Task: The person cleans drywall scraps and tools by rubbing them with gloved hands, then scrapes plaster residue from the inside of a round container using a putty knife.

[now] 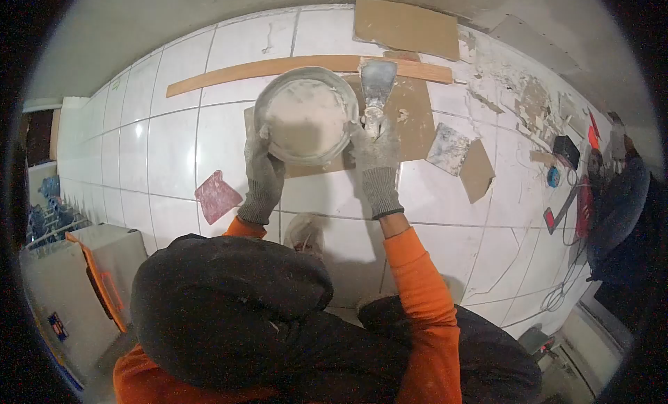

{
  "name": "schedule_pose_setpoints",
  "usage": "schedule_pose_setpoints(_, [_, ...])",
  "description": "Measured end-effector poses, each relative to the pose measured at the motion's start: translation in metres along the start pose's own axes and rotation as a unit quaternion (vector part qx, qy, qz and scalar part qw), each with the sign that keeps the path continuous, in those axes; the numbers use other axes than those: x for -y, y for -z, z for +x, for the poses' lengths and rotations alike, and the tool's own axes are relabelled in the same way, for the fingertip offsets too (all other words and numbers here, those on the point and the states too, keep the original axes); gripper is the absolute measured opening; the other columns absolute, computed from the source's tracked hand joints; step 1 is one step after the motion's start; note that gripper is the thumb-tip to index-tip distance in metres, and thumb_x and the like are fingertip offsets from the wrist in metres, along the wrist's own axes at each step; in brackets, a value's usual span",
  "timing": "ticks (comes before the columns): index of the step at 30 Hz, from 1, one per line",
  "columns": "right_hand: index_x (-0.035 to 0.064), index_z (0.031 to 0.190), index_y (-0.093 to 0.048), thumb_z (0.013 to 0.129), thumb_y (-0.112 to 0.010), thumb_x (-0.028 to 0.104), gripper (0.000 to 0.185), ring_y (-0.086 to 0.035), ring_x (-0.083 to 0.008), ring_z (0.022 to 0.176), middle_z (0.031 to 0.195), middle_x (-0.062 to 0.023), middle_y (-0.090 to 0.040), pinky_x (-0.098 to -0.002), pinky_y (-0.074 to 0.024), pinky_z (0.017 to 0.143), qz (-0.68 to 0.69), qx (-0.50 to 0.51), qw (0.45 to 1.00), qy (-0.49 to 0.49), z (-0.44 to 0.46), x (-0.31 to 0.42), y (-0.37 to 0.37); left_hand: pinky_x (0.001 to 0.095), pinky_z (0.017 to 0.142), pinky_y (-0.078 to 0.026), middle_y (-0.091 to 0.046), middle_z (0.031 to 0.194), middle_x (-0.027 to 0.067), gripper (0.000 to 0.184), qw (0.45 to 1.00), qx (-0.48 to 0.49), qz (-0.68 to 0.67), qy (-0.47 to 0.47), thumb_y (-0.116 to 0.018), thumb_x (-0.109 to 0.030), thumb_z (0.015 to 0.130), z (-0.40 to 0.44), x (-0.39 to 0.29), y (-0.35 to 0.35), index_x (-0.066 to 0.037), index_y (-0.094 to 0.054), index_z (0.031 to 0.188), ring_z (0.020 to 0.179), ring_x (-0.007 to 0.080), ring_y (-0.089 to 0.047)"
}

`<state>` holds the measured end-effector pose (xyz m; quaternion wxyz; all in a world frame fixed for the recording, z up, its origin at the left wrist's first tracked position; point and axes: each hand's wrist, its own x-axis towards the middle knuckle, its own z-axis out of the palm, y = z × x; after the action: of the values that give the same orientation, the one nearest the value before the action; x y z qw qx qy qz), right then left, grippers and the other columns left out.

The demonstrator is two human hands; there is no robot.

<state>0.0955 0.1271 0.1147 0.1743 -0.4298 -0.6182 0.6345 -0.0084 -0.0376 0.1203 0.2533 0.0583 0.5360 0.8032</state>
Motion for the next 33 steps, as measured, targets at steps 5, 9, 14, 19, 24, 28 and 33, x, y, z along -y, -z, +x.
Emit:
schedule_pose_setpoints(5, [0.0, 0.107, -0.058, 0.087, -0.072, 0.026, 0.036, -0.065, -0.0265, 0.077, 0.086, -0.0159, -0.065, -0.0418, -0.052, 0.073, -0.108, 0.012, 0.991, 0.074, 0.005, -0.014, 0.015, 0.0351, 0.115, -0.035, -0.041, 0.148, 0.0159, 0.07, 0.99, 0.084, 0.117, 0.01, -0.053, -0.039, 0.102, 0.017, -0.021, 0.029, 0.0, -0.028, 0.154, 0.138, 0.0239, -0.041])
schedule_pose_setpoints(9, [0.0011, 0.114, -0.057, 0.09, -0.068, 0.032, 0.041, -0.067, -0.0334, 0.085, 0.091, -0.0204, -0.066, -0.0428, -0.0517, 0.076, -0.196, 0.036, 0.968, 0.152, -0.006, 0.009, 0.025, 0.0382, 0.112, -0.038, -0.052, 0.142, 0.0204, 0.066, 0.951, 0.103, 0.291, -0.004, -0.051, -0.043, 0.101, 0.038, -0.038, 0.019, 0.003, -0.041, 0.148, 0.135, 0.0265, -0.046])
schedule_pose_setpoints(14, [0.0065, 0.12, -0.058, 0.096, -0.06, 0.036, 0.038, -0.068, -0.0311, 0.094, 0.104, -0.0168, -0.067, -0.0428, -0.0527, 0.079, -0.364, 0.074, 0.903, 0.214, -0.01, 0.022, 0.053, 0.0352, 0.105, -0.045, -0.062, 0.132, 0.0162, 0.054, 0.884, 0.091, 0.453, -0.064, -0.055, -0.04, 0.1, 0.058, -0.05, 0.021, -0.003, -0.054, 0.139, 0.118, 0.0295, -0.061])
schedule_pose_setpoints(19, [0.0117, 0.122, -0.058, 0.1, -0.053, 0.035, 0.033, -0.068, -0.0294, 0.097, 0.111, -0.0137, -0.066, -0.043, -0.0547, 0.081, -0.56, 0.069, 0.744, 0.357, 0.012, 0.025, 0.047, 0.0377, 0.101, -0.05, -0.064, 0.131, 0.012, 0.038, 0.737, 0.179, 0.629, -0.169, -0.055, -0.031, 0.101, 0.068, -0.047, 0.01, -0.008, -0.06, 0.131, 0.114, 0.0315, -0.063])
schedule_pose_setpoints(24, [0.0109, 0.123, -0.058, 0.101, -0.051, 0.034, 0.033, -0.069, -0.0317, 0.095, 0.105, -0.015, -0.068, -0.0442, -0.0553, 0.08, -0.624, 0.096, 0.715, 0.3, 0.026, 0.015, 0.036, 0.0407, 0.1, -0.052, -0.063, 0.13, 0.013, 0.031, 0.605, 0.217, 0.693, -0.325, -0.057, -0.022, 0.1, 0.068, -0.048, 0.001, -0.007, -0.062, 0.126, 0.116, 0.0338, -0.061])
schedule_pose_setpoints(28, [0.0084, 0.125, -0.059, 0.101, -0.049, 0.037, 0.039, -0.069, -0.034, 0.096, 0.105, -0.0181, -0.069, -0.0466, -0.0548, 0.082, -0.569, 0.112, 0.781, 0.232, 0.018, 0.016, 0.032, 0.0371, 0.097, -0.053, -0.062, 0.132, 0.0108, 0.03, 0.647, 0.175, 0.668, -0.324, -0.054, -0.022, 0.101, 0.062, -0.054, 0.001, -0.01, -0.062, 0.128, 0.117, 0.0276, -0.061])
schedule_pose_setpoints(33, [0.0053, 0.123, -0.059, 0.101, -0.047, 0.039, 0.042, -0.067, -0.0379, 0.099, 0.106, -0.0217, -0.068, -0.0502, -0.0519, 0.086, -0.501, 0.129, 0.831, 0.203, 0.006, -0.001, 0.022, 0.0343, 0.097, -0.051, -0.065, 0.126, 0.0139, 0.035, 0.826, 0.127, 0.49, -0.249, -0.058, -0.024, 0.101, 0.052, -0.057, -0.005, -0.001, -0.064, 0.127, 0.114, 0.0244, -0.063])
